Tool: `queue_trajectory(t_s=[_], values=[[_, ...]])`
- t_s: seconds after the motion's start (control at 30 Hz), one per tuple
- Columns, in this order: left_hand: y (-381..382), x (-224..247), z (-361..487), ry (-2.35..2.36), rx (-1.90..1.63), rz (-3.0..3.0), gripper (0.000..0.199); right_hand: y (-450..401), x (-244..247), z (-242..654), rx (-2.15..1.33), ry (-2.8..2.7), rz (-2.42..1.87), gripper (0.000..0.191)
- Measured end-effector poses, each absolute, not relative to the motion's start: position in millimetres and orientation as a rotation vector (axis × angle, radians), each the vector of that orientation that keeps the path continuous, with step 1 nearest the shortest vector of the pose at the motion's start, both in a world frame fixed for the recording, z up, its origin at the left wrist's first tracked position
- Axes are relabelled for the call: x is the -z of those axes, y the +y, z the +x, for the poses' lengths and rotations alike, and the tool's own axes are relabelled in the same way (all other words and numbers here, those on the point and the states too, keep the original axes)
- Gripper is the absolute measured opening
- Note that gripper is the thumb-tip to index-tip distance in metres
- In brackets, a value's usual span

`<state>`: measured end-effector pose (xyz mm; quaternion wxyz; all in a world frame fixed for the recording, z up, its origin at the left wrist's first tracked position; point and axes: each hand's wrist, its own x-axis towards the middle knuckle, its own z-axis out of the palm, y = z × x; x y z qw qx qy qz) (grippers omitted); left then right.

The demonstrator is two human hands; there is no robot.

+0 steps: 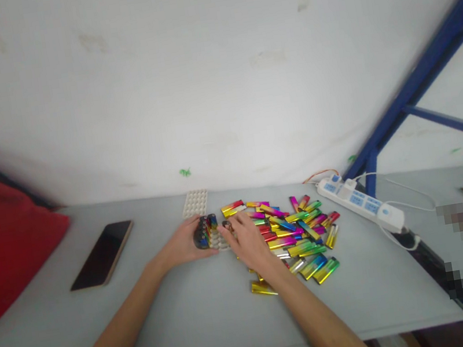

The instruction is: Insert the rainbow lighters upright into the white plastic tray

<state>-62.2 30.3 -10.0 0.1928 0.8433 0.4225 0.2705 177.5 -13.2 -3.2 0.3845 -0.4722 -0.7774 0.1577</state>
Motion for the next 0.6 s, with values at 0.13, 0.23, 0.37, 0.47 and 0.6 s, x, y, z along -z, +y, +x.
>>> queue_trajectory(t_s=[0.13, 0.23, 0.37, 0.47, 0.6], values=[[28.5, 8.1, -61.5, 1.194, -0.766, 2.337, 0.063, -10.2, 3.5, 177.5, -0.516, -1.985, -1.258, 0.045], [28.2, 7.8, -61.0, 1.199, -0.765, 2.328, 0.062, -7.1, 6.1, 176.5, -0.545, -1.958, -1.192, 0.038], [29.6, 9.7, -60.9, 1.188, -0.755, 2.344, 0.061, -3.1, 10.3, 173.7, -0.579, -2.087, -1.123, 0.029], [30.4, 9.7, -61.0, 1.175, -0.744, 2.355, 0.059, -1.2, 11.8, 167.7, -0.519, -2.184, -1.196, 0.025], [30.5, 8.2, -61.6, 1.174, -0.730, 2.362, 0.058, -1.8, 10.2, 152.5, -0.229, -2.256, -1.469, 0.022]])
